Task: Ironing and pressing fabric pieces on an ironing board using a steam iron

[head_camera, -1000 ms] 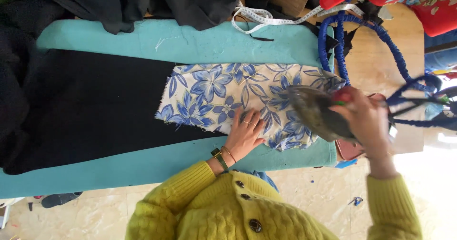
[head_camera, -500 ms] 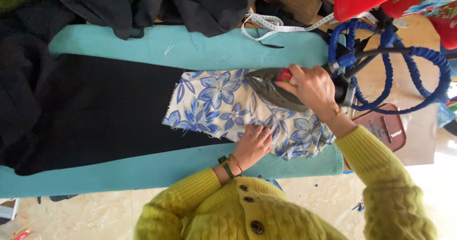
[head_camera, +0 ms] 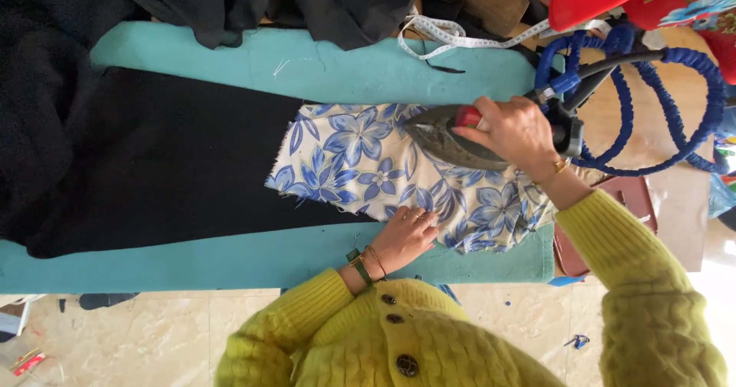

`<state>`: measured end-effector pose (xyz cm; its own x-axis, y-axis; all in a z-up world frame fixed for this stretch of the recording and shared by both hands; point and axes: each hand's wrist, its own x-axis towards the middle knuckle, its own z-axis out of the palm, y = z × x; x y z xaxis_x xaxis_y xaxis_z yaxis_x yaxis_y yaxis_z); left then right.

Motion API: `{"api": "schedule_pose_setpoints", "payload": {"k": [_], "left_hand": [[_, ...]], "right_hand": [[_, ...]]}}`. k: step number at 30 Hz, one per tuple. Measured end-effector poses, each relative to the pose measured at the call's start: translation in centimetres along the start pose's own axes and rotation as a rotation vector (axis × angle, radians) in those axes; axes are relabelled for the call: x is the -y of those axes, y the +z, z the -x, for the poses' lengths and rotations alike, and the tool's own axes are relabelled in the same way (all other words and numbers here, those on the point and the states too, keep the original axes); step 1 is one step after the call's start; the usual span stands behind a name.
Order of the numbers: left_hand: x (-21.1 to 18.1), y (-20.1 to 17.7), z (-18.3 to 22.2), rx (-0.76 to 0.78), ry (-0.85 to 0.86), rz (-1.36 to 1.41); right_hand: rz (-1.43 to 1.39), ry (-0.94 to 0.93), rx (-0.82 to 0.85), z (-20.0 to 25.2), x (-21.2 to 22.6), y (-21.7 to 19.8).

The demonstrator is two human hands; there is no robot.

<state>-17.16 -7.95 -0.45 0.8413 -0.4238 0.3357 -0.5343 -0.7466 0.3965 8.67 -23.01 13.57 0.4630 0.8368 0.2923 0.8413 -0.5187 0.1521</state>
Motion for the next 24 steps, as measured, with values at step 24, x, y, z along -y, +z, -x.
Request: {"api": "schedule_pose_setpoints", "payload": {"k": [24], "left_hand": [[0.6,-3.8,0.9,-0.376,-0.012,0.033]], "right_hand": [[-0.122,0.106,0.08,11.5,7.6,-5.5]]}}
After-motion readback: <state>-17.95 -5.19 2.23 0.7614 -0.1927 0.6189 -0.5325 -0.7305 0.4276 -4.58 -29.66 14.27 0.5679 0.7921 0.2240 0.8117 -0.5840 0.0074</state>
